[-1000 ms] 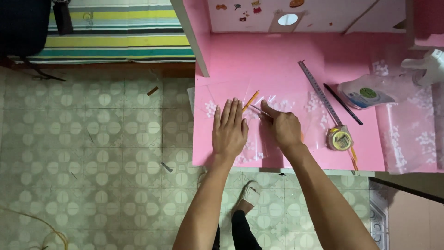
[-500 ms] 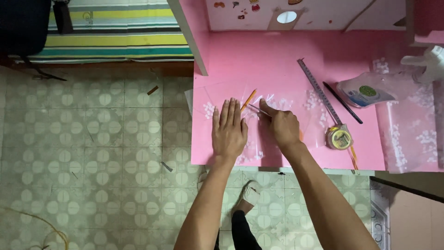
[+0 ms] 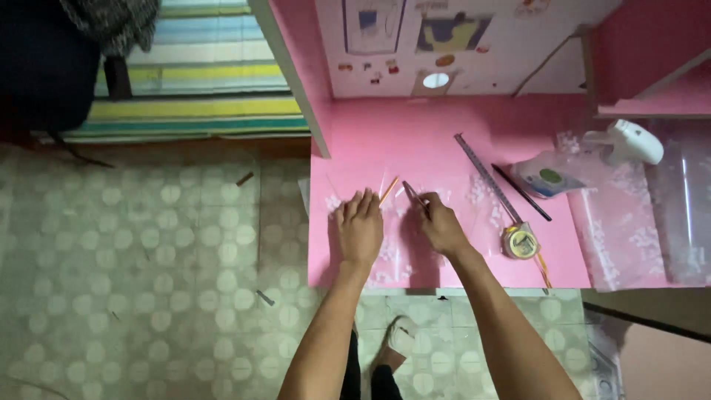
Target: Measuring, cutting, and applying decorative floral film to a cabinet door and a shelf unit.
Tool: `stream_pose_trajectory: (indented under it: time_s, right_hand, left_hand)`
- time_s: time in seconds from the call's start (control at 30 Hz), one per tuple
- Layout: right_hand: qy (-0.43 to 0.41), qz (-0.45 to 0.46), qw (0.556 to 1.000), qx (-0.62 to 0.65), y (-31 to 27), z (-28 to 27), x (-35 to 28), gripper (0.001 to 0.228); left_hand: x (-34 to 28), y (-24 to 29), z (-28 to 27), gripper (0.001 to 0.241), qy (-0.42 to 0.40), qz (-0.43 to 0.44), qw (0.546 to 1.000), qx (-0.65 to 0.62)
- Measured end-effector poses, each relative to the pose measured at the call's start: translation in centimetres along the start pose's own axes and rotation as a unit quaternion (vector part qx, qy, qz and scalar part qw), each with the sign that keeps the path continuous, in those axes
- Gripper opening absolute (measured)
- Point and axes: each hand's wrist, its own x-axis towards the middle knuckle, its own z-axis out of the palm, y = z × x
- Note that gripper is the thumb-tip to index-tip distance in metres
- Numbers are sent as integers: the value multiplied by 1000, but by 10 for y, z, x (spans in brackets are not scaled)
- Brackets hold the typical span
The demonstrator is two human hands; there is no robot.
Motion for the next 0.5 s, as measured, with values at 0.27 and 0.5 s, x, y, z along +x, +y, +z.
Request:
stream_pose_trajectory:
  time_s: [0.27,0.5]
  right_hand:
    - [119,2,988,99,22,-3,8,27]
    - [180,54,923,335,20,-22,10,24]
  left_hand:
    - [40,-16,-19,10,-76,74,994,10]
    - [119,-1,-6,6,-29,93,994,-52]
